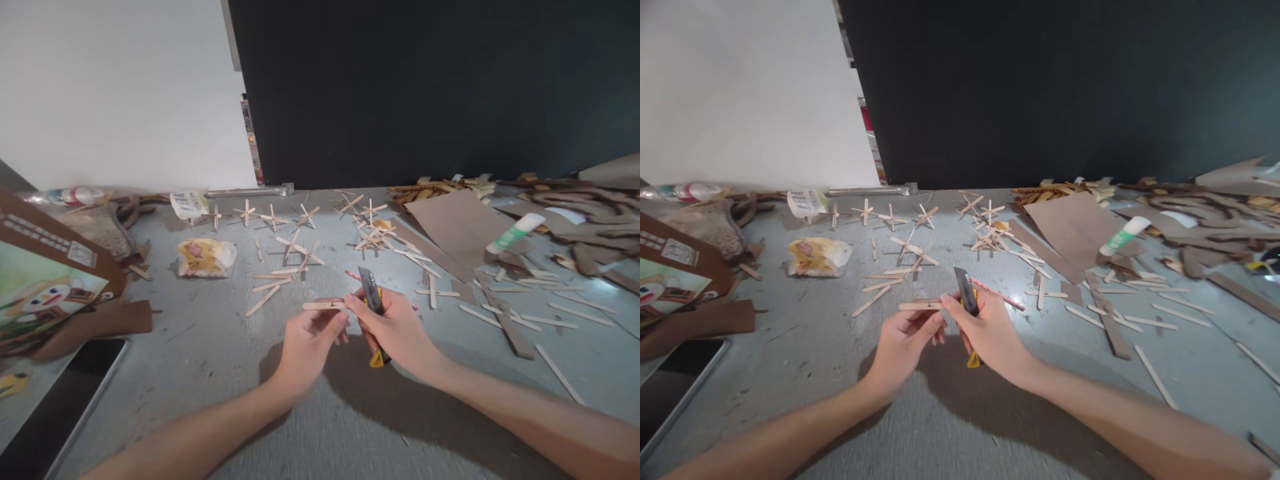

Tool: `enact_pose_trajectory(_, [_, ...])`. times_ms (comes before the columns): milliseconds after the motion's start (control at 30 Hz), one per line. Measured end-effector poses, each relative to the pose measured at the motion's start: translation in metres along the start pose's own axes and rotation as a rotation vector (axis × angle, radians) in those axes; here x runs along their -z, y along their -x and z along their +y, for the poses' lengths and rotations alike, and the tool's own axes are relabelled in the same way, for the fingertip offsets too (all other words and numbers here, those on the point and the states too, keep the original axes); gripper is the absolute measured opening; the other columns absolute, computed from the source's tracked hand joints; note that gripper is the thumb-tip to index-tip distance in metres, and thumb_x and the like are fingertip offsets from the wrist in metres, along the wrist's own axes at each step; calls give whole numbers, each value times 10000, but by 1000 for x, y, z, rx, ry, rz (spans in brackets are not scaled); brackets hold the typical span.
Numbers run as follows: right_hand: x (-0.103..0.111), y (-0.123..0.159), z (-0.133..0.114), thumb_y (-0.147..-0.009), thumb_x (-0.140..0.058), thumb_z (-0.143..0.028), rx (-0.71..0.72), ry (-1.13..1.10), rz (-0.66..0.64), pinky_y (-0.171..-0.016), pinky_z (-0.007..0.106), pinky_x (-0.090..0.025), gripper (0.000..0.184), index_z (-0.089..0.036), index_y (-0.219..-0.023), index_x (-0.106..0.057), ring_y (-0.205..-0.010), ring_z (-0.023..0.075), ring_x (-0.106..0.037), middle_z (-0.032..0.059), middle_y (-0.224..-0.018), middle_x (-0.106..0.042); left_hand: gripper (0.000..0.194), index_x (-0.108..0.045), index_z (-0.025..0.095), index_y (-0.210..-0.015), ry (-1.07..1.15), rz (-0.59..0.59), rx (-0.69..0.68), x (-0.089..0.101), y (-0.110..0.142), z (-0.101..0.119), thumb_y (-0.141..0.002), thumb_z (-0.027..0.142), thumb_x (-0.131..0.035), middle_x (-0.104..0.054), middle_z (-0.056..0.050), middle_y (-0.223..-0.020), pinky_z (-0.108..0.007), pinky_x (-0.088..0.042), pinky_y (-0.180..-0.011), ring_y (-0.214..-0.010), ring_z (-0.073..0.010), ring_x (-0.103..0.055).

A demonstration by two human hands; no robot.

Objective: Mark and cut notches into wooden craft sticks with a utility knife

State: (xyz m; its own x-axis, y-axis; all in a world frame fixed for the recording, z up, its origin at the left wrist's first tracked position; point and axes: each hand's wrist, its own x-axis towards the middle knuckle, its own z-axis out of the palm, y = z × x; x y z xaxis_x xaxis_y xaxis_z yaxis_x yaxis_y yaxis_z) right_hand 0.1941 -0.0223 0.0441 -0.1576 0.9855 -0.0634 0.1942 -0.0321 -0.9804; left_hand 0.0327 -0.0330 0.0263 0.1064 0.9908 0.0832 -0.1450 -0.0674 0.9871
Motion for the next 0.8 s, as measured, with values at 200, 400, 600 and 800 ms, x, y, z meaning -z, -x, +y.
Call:
enact_pose_trajectory(200, [-1,9,-4,-969,-550,-634,29,108,-68,-373,226,-305,424,-232,-841,-511,-346,91,-411,-103,-461,-433,340,-665,184,-790,-138,25,-101,7,-2,0,-923,497,-671,-652,-8,-667,-246,-509,-616,-618,-125,-610])
enact_pose_trajectory(400, [7,15,-17,-1058,-421,-456,32,207,-185,-425,236,-331,236,-244,-1148,-472,-416,102,-428,-104,-596,-447,368,-586,200,-893,-251,14,-28,16,-6,-8,-1001,545,-520,-687,-16,-748,-246,-497,-561,-569,-119,-621])
enact_pose_trajectory(600, [11,16,-20,-1068,-364,-379,66,425,-266,-450,248,-316,203,-242,-1046,-513,-433,108,-481,-65,-610,-517,369,-640,200,-882,-437,24,-47,19,-6,-8,-1015,512,-494,-628,14,-672,-233,-447,-552,-530,-104,-562])
enact_pose_trajectory(800, [10,15,-21,-1065,-360,-354,54,438,-279,-452,251,-285,191,-248,-999,-505,-420,102,-460,-73,-600,-510,353,-631,201,-837,-500,8,-80,20,-6,-6,-1022,463,-482,-596,25,-645,-232,-415,-564,-532,-105,-526])
